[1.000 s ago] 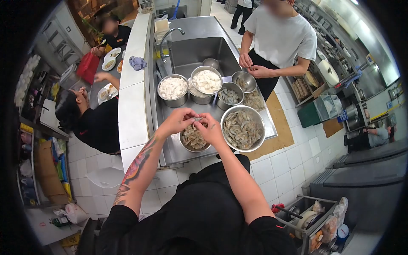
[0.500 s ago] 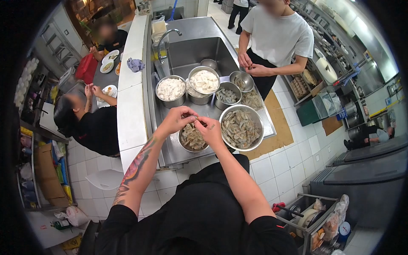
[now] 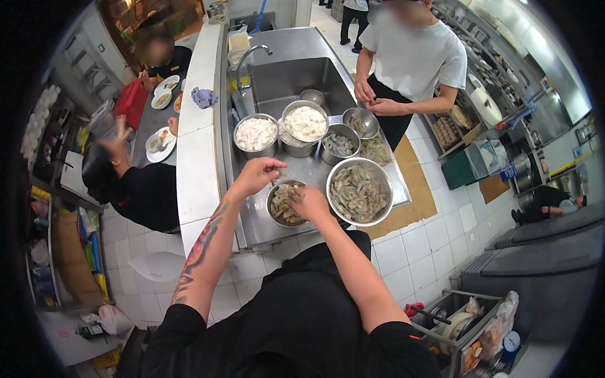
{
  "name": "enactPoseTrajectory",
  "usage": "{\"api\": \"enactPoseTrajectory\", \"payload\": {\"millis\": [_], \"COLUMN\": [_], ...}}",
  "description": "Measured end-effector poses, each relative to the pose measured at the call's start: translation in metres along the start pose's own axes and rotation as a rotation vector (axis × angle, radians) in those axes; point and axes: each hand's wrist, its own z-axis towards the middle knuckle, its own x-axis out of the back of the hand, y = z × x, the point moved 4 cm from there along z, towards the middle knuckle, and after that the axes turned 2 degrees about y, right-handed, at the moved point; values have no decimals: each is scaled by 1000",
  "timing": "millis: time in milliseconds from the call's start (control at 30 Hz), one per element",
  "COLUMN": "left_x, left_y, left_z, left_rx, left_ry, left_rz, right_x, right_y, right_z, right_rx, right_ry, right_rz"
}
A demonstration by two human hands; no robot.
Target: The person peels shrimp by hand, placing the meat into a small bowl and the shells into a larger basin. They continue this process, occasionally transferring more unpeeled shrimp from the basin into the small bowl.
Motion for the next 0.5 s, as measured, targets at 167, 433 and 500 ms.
{"api": "enactPoseTrajectory", "payload": {"millis": [167,433,500], "left_x": [-5,-5,-6], "left_y": [11,13,13], "left_z": [-9,-8,-7], "left_rx": [69,144,140], "left_ry": [-5,45,46], "left_rz": [100,11,19], "right_x": [7,5,9], "right_y": [-24,-51,-57], "right_z": [12,29,28], "right_rx": [-114,-81,-110], "right_ry": [123,17,44], "right_rz": [204,129,74]}}
